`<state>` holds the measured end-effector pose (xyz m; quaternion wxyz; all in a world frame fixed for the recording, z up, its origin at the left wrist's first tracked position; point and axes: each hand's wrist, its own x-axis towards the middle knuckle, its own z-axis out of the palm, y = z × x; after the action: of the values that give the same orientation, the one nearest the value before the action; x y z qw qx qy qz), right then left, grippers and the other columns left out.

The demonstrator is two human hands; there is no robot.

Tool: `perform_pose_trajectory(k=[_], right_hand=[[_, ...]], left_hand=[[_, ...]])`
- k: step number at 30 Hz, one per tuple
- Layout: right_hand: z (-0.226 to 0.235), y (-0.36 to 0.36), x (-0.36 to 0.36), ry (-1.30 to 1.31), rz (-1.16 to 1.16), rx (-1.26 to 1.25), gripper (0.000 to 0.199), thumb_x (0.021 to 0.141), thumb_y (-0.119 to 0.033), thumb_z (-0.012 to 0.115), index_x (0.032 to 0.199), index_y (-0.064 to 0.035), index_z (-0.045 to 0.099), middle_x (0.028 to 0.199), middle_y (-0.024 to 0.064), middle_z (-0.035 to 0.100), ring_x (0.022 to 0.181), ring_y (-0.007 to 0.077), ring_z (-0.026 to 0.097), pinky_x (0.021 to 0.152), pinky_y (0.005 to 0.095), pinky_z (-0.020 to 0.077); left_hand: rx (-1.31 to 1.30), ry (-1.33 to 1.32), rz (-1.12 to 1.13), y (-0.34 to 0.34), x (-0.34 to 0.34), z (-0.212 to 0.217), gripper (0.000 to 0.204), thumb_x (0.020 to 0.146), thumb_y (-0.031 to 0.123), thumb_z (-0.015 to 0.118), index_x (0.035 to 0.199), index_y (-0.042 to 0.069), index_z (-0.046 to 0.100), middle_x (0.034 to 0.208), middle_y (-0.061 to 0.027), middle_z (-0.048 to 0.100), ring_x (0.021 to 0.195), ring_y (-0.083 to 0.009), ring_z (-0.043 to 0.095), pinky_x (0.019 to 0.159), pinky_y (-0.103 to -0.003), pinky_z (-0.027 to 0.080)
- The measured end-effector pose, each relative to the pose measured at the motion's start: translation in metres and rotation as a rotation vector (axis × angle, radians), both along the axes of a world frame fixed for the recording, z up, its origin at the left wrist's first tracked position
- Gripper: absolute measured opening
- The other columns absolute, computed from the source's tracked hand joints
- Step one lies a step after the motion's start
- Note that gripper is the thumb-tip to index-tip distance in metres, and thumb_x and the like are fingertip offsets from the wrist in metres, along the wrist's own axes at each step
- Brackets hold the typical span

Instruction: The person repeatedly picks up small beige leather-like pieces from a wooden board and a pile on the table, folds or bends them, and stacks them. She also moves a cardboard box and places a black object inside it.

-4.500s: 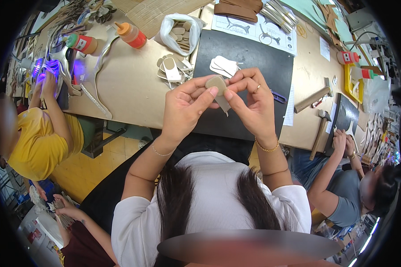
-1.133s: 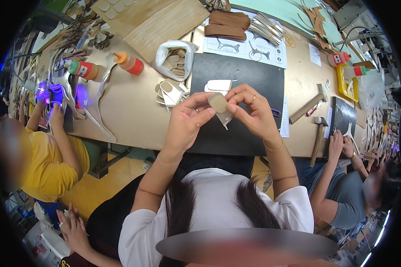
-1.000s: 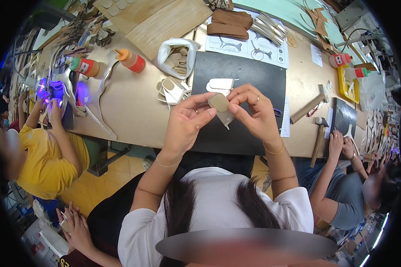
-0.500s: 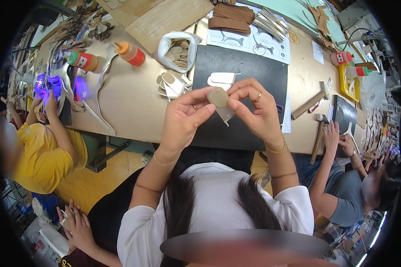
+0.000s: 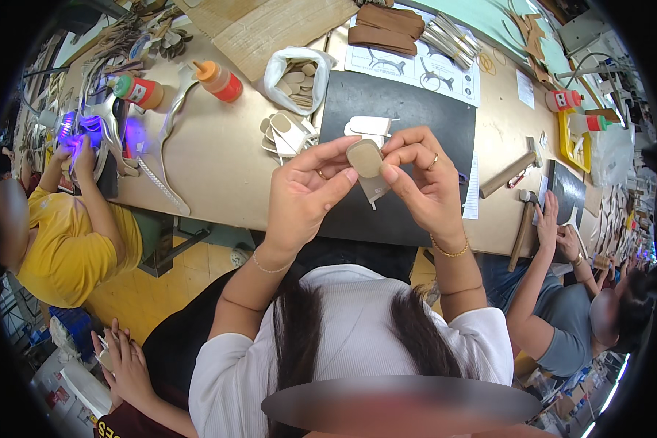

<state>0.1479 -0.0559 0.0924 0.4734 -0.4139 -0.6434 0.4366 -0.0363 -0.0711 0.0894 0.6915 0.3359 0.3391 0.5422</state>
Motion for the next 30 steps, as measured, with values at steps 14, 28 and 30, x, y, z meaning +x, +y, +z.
perform_pose_trajectory(k=[14, 28, 30], right_hand=[[0.004, -0.005, -0.003, -0.054, -0.039, 0.025, 0.006, 0.084, -0.004, 0.069, 0.085, -0.0002, 0.065, 0.099, 0.007, 0.057, 0.091, 0.0147, 0.057, 0.082, 0.0268, 0.0453], [0.008, -0.01, -0.009, -0.112, -0.107, 0.066, 0.01, 0.076, -0.004, 0.074, 0.08, -0.002, 0.065, 0.092, 0.0087, 0.062, 0.083, 0.0191, 0.062, 0.075, 0.0287, 0.0489], [0.009, -0.011, -0.009, -0.112, -0.113, 0.072, 0.01, 0.075, -0.004, 0.074, 0.08, -0.002, 0.065, 0.092, 0.0089, 0.062, 0.084, 0.0191, 0.062, 0.075, 0.0286, 0.049]], left_hand=[[0.017, -0.024, -0.048, -0.003, -0.001, 0.001, 0.038, 0.089, -0.007, 0.059, 0.127, -0.008, 0.053, 0.119, -0.0165, 0.062, 0.109, -0.0186, 0.06, 0.096, -0.031, 0.048], [-0.038, 0.024, 0.068, -0.002, 0.004, 0.0, 0.027, 0.088, -0.001, 0.066, 0.114, -0.008, 0.062, 0.101, -0.0117, 0.069, 0.087, -0.0094, 0.063, 0.075, -0.02, 0.05], [-0.026, 0.029, 0.093, -0.003, 0.005, -0.001, 0.027, 0.088, -0.001, 0.066, 0.113, -0.008, 0.063, 0.1, -0.0114, 0.069, 0.086, -0.0083, 0.063, 0.073, -0.019, 0.05]])
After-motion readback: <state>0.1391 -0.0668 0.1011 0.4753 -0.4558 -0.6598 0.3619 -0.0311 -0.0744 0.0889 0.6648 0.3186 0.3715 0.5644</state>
